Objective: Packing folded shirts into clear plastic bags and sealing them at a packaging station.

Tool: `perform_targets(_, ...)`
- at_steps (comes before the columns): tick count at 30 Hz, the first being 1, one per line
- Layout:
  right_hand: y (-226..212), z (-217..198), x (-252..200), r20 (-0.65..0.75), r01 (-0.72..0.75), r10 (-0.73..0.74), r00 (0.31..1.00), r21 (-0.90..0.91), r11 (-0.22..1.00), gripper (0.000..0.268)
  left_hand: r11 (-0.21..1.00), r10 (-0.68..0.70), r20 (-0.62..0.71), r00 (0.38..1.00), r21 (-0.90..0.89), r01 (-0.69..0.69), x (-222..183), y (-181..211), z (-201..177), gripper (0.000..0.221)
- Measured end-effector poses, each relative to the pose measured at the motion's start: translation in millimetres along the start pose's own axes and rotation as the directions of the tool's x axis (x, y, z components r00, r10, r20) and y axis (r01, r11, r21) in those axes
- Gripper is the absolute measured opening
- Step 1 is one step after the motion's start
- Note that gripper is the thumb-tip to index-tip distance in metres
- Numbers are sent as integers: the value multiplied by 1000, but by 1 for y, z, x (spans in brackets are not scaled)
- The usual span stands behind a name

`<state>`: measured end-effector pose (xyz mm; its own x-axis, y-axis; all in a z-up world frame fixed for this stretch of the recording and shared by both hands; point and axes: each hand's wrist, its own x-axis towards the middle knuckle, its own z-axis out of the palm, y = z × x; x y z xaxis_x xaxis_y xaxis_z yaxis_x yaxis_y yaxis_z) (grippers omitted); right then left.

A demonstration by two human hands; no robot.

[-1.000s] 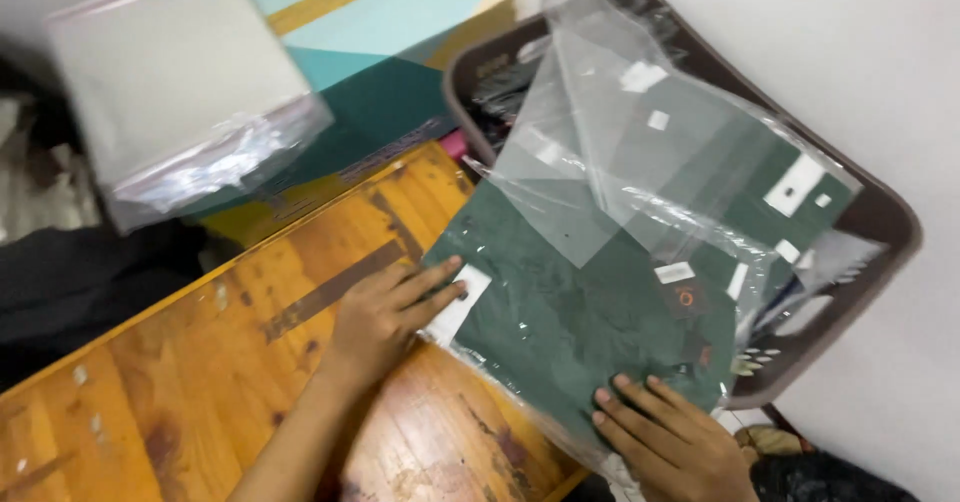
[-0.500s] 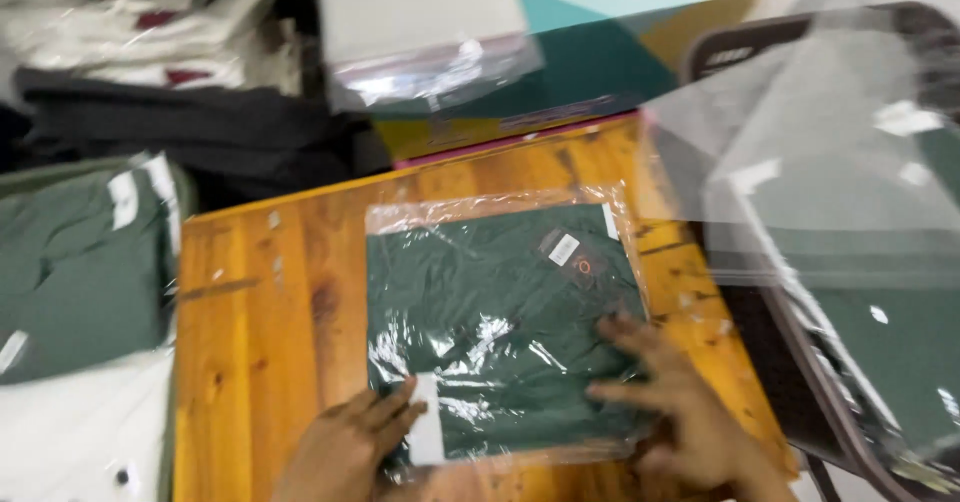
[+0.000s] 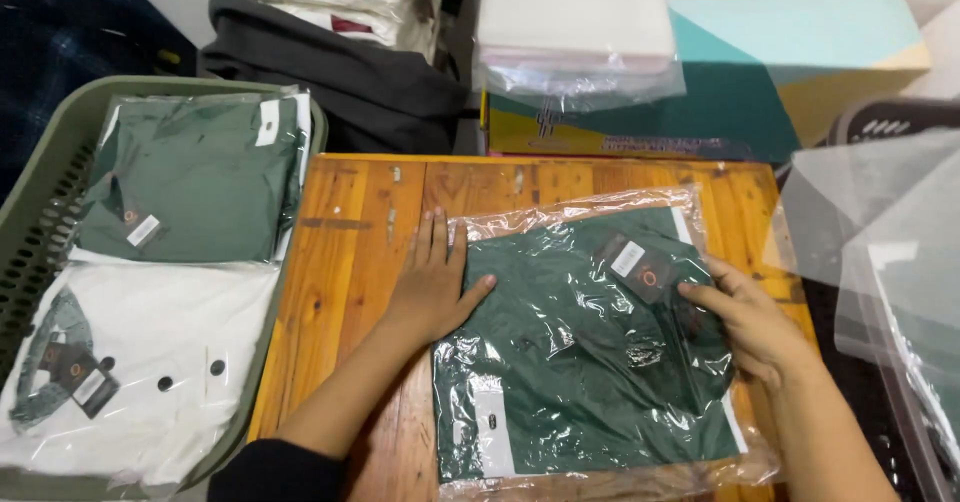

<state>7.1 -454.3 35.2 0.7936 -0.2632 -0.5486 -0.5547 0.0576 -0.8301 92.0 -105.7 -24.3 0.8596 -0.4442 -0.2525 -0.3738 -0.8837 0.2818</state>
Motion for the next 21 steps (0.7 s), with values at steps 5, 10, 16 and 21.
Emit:
perform_targets(5,-8,4,13,-71,-109,107,992,-30,994,61,994,23,-189,982,-100,-42,15,-17,10,89)
perform_targets(10,23,-4,28,97,-16,13,995,29,999,66,995,86,-273,958,66,-71,15,-37,17,94)
perform_targets(16,87,-36,58,138,367,-382,914,124,922,45,794,-84,-262,961,-600,-94,8,-41,-6,114)
perform_targets(21,154,-88,100,200,376,-490,849,423,824,39,-259,-153,-250,956,-923,-283,17,-53,18,64)
